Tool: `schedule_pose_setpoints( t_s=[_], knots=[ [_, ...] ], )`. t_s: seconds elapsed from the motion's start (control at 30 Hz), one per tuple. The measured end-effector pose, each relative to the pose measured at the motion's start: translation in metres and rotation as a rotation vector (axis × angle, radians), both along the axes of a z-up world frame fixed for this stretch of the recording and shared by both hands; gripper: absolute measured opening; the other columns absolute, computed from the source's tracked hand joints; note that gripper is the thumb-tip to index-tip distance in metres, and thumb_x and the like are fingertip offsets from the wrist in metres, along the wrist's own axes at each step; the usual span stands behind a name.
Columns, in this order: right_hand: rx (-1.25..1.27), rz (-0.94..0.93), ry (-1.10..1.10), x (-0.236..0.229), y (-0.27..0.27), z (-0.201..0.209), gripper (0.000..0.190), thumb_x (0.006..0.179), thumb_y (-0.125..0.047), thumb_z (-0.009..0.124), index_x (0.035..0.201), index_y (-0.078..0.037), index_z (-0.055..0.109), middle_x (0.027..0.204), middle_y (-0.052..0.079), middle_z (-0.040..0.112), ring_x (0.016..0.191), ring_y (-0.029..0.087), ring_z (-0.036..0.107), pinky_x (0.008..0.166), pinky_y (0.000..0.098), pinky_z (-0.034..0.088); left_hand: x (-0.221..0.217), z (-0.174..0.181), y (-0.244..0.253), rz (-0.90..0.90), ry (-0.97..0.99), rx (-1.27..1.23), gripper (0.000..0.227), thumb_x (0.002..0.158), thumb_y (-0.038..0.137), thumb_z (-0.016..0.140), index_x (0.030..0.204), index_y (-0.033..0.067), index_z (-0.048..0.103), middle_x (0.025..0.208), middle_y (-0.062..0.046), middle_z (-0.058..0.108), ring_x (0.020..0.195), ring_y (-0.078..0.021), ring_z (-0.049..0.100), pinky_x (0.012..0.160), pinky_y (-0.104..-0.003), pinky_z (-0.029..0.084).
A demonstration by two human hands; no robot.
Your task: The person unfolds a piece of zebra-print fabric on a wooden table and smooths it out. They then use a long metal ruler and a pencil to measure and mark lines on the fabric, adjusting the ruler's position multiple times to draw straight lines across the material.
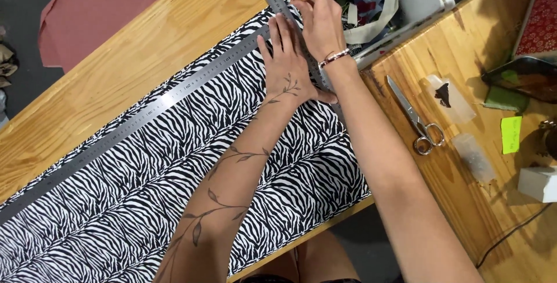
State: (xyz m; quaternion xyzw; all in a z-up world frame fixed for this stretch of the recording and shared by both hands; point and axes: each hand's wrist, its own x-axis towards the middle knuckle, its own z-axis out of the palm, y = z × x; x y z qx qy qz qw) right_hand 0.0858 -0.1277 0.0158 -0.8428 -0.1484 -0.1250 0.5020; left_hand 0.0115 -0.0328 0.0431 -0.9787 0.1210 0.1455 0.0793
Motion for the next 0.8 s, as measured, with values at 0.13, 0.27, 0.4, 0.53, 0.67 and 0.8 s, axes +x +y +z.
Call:
schedule_pose_setpoints(
  t_s=[0.13,0.27,0.4,0.53,0.67,0.8],
  knots=[
    [-0.088,-0.015,-0.048,0.008,-0.004,-0.019,0.005,0.102,0.001,0.053,0.105,-0.002,0.051,0.102,0.016,0.064,0.092,0.028,0.069,0.081,0.0374,0.062,-0.001,-0.006,0.001,-0.006,-0.009,-0.031,0.184,0.032,0.116,0.058,0.158,-0.0058,0.002,0.165,-0.028,0.002,0.152,-0.0435,-0.001,0.120,-0.063,0.003],
    [-0.121,0.062,0.078,-0.004,-0.007,0.008,0.016,0.098,0.010,0.052,0.108,-0.002,0.048,0.106,0.020,0.067,0.102,0.031,0.071,0.091,0.0352,0.065,0.002,0.003,0.001,0.017,0.079,-0.083,0.181,0.036,0.112,0.062,0.158,-0.0062,-0.002,0.164,-0.027,-0.007,0.151,-0.0426,-0.010,0.121,-0.062,0.000],
    [-0.190,0.088,0.034,-0.048,-0.039,0.015,0.024,0.099,0.021,0.048,0.111,-0.001,0.045,0.091,0.020,0.066,0.062,0.026,0.067,0.049,0.0249,0.063,0.001,-0.009,0.000,-0.002,-0.016,-0.097,0.182,0.035,0.114,0.058,0.159,-0.0065,0.003,0.163,-0.029,-0.006,0.151,-0.0455,-0.007,0.122,-0.063,0.002],
    [-0.281,0.093,0.248,-0.087,-0.053,0.036,0.024,0.098,0.015,0.052,0.107,-0.004,0.041,0.100,0.018,0.064,0.080,0.030,0.068,0.064,0.0353,0.059,-0.001,-0.012,-0.004,0.009,-0.059,0.045,0.188,0.027,0.118,0.051,0.158,-0.0082,0.003,0.165,-0.028,0.000,0.153,-0.0435,-0.003,0.121,-0.062,0.002],
    [-0.270,0.065,0.415,-0.072,-0.045,0.036,0.021,0.101,0.012,0.049,0.119,-0.001,0.048,0.099,0.021,0.071,0.074,0.029,0.074,0.058,0.0319,0.067,-0.002,-0.006,-0.006,-0.013,-0.020,0.111,0.186,0.032,0.120,0.044,0.156,-0.0111,-0.001,0.164,-0.030,-0.005,0.152,-0.0454,-0.003,0.122,-0.061,0.005],
    [-0.168,0.048,0.248,-0.024,-0.025,0.012,0.013,0.103,0.008,0.046,0.104,-0.004,0.050,0.100,0.017,0.068,0.097,0.029,0.073,0.082,0.0334,0.069,0.002,0.001,-0.003,0.006,0.121,0.061,0.183,0.035,0.115,0.058,0.156,-0.0079,-0.003,0.163,-0.030,-0.007,0.150,-0.0458,-0.009,0.120,-0.061,0.006]
  ],
)
